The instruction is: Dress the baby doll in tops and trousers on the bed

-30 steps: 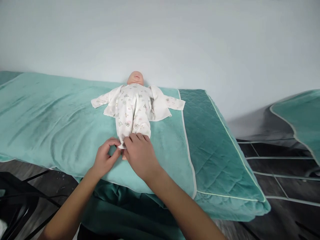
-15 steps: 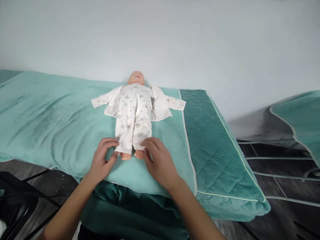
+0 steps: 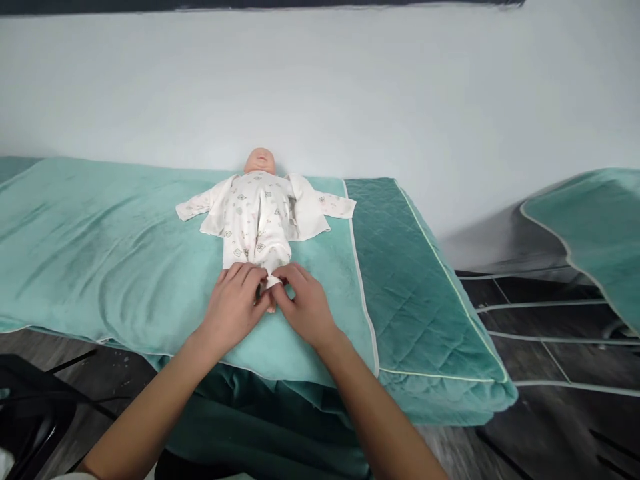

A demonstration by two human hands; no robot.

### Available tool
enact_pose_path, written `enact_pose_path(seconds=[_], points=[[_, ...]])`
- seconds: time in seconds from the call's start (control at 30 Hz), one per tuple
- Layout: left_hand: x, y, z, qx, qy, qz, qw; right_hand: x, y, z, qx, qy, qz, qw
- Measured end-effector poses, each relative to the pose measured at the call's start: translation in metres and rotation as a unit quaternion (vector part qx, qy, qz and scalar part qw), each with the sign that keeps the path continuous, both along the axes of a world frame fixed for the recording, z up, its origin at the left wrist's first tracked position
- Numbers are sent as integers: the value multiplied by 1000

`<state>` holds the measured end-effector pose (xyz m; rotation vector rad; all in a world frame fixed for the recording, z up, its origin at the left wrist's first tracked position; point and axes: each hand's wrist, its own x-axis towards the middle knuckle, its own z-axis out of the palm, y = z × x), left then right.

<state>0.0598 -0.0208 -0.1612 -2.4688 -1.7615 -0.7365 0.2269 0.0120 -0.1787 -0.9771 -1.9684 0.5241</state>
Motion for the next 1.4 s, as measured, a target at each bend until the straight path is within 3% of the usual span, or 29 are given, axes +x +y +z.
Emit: enact_pose_path(seconds=[0.17, 0.3, 0.47, 0.67, 0.8, 0.9, 1.07, 1.23, 1.4], points=[[-5, -1, 0, 7, -13, 27, 1000, 8, -9, 7, 46, -39, 31, 998], [-11, -15, -3, 58, -25, -2, 998, 19, -20, -1, 37, -76, 52, 995], [-14, -37, -6, 104, 39, -30, 993, 30, -28, -8, 16, -91, 78, 993], [-24, -42, -6, 89, -18, -69, 993, 39, -14, -12, -33, -99, 146, 984], [-37, -40, -8, 73, -12, -44, 996, 39, -6, -9, -58, -50, 144, 987], [-47, -39, -15, 52, 1, -38, 998, 34, -6, -9, -57, -29, 133, 989], [-55, -42, -31, 38, -75, -63, 995, 23, -6, -17, -49, -44, 139, 988], [-64, -44, -37, -40, -160, -56, 985, 15, -13, -19, 52, -51, 89, 993], [-71, -37, -26, -92, -234, -78, 965, -4, -25, -7, 131, -157, 73, 976]])
